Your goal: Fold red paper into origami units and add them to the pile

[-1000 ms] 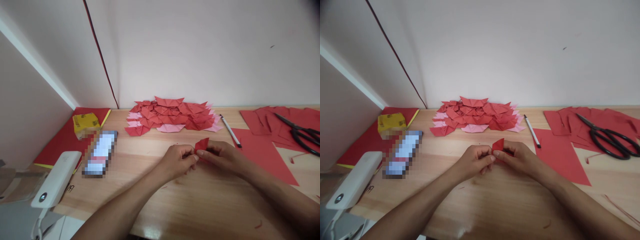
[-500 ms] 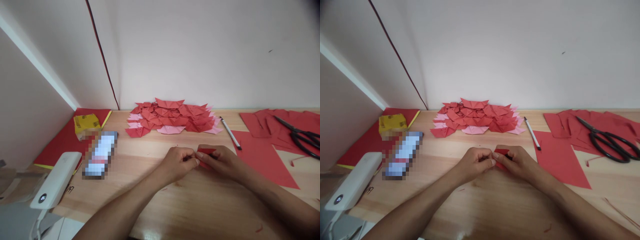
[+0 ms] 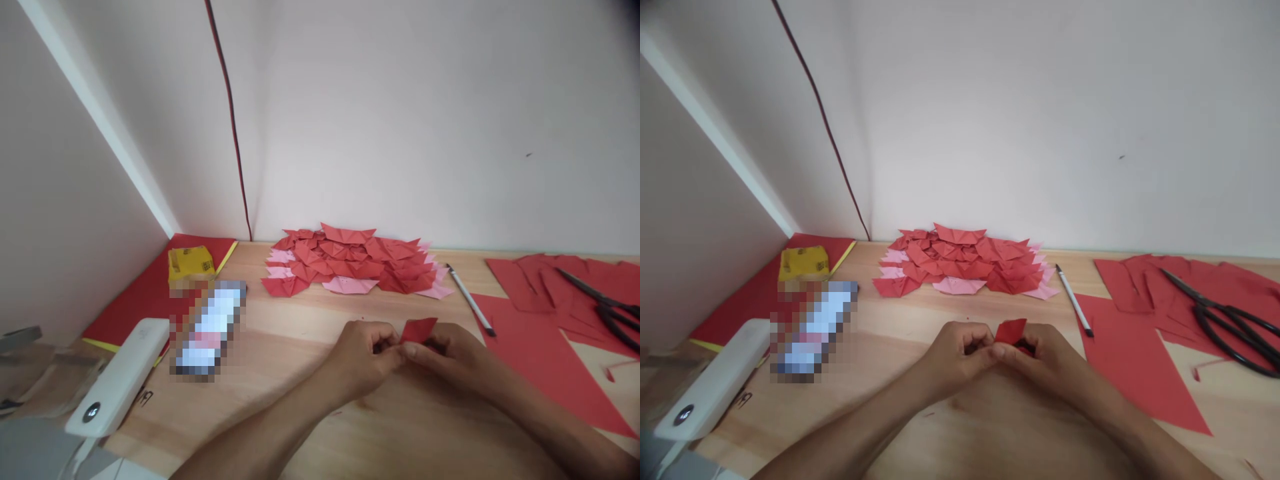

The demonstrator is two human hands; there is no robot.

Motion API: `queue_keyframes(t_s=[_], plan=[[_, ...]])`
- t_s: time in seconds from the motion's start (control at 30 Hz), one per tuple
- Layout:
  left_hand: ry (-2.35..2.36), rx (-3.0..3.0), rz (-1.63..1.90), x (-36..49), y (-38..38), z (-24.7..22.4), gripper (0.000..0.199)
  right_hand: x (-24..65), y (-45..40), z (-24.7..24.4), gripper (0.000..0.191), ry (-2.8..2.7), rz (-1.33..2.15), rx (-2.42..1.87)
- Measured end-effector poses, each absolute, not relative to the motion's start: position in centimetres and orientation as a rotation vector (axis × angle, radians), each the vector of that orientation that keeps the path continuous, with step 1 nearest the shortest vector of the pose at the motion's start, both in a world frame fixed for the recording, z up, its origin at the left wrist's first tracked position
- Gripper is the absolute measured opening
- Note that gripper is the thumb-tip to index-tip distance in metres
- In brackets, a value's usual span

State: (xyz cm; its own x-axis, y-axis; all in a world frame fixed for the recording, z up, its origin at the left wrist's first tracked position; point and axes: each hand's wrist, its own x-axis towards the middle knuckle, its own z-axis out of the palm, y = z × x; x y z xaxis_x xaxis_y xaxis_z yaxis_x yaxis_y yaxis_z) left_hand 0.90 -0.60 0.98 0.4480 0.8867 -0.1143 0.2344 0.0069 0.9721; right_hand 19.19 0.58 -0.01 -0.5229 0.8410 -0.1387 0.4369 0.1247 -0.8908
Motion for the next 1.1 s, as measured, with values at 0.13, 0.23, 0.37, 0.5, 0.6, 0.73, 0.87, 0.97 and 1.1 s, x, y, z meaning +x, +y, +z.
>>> queue_keyframes(t_s=[0.13, 0.23, 0.37, 0.5, 0.6, 0.73, 0.87, 0.97, 1.1], plan=[[1.042, 1.485, 0.68, 0.98, -0.53, 0.76, 0.017, 19.04, 0.59, 0.27, 0.043, -2.024, 1.384, -1.209], [1.033, 1.471, 0.676, 1.01, -0.53, 0.55, 0.015, 18.83, 0.57, 0.26, 0.046, -2.025, 1.347, -1.208], [1.027, 1.484, 0.706, 0.95, -0.56, 0.44, 0.013, 18.57, 0.51, 0.13, 0.049, -2.004, 1.264, -1.27], [1.027, 1.522, 0.713, 0.86, -0.54, 0.44, 0.015, 18.55, 0.47, 0.32, 0.045, -1.978, 1.254, -1.258], [1.044, 1.594, 0.721, 0.89, -0.47, 0.25, 0.018, 18.6, 0.46, 0.52, 0.037, -1.995, 1.266, -1.213], [1.059, 1.609, 0.712, 0.96, -0.39, 0.1, 0.018, 18.54, 0.37, 0.33, 0.04, -2.022, 1.23, -1.201], [1.071, 1.598, 0.721, 0.86, -0.39, 0.51, 0.018, 18.53, 0.29, 0.02, 0.045, -2.005, 1.22, -1.258], [1.086, 1.626, 0.733, 0.83, -0.55, 0.82, 0.019, 18.62, 0.41, 0.11, 0.043, -1.977, 1.239, -1.275], [1.104, 1.666, 0.716, 0.96, -0.82, 0.76, 0.017, 18.62, 0.48, 0.38, 0.043, -2.006, 1.22, -1.287]])
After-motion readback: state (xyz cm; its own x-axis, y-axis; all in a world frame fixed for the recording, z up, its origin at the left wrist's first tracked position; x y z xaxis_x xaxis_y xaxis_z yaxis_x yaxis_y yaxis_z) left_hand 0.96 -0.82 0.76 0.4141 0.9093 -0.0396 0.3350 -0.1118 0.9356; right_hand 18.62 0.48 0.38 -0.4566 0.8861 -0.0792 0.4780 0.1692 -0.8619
